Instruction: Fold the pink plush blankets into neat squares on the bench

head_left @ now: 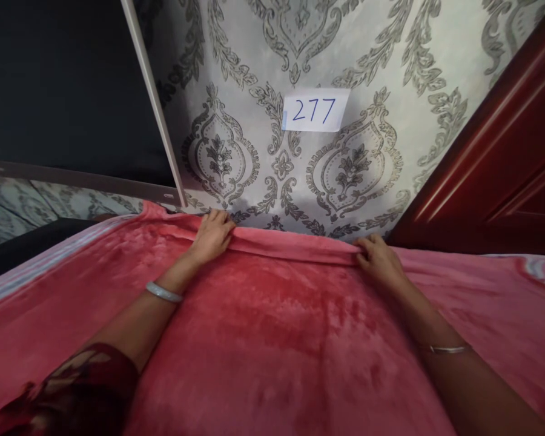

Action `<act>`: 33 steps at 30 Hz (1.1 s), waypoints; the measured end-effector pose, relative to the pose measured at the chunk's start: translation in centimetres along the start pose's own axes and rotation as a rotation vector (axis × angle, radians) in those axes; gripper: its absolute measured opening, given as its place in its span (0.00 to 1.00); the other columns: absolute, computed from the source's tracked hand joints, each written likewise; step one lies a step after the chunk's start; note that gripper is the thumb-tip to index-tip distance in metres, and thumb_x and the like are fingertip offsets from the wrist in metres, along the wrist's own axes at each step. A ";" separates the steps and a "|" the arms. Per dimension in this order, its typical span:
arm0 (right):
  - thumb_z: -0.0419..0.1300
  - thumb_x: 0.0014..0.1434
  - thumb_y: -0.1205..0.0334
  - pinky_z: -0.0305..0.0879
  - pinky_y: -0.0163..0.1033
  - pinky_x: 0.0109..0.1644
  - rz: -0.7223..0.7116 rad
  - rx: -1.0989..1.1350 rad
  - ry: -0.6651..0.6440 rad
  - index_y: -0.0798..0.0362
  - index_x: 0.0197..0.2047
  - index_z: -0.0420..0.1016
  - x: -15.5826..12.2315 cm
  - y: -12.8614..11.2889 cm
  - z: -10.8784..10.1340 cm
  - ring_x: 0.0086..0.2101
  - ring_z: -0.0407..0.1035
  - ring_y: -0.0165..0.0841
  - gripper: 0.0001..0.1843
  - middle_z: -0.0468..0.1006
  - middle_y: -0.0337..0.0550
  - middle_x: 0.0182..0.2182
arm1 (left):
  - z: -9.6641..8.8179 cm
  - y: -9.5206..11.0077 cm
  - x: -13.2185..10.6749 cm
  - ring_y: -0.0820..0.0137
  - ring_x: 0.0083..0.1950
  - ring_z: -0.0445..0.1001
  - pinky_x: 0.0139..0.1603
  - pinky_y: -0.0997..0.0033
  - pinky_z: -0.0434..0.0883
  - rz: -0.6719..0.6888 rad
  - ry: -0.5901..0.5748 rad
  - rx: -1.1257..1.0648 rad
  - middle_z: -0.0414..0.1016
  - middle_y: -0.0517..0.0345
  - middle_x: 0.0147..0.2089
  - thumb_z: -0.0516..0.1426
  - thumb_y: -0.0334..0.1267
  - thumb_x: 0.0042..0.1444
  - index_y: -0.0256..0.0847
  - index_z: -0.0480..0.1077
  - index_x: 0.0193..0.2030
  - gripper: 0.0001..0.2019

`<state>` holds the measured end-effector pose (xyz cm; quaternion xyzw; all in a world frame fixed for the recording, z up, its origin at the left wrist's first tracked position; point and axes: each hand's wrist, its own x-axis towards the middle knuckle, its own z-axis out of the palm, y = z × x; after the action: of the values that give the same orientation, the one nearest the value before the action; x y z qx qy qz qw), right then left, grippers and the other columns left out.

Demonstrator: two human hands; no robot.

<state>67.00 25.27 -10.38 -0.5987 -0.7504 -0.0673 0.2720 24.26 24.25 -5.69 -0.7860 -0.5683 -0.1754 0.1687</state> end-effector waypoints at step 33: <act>0.47 0.71 0.48 0.53 0.63 0.68 0.198 -0.088 -0.338 0.46 0.70 0.64 0.1 0.2 2.2 0.68 0.55 0.47 0.28 0.63 0.50 0.69 | 3.3 -1.9 0.4 0.40 0.77 0.43 0.70 0.28 0.47 -0.476 -0.533 0.064 0.44 0.49 0.79 0.36 0.60 0.66 0.45 0.51 0.76 0.37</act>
<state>66.48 26.34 -12.24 -0.6834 -0.7193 0.0287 0.1211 22.82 26.65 -8.27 -0.6438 -0.7649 0.0194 -0.0064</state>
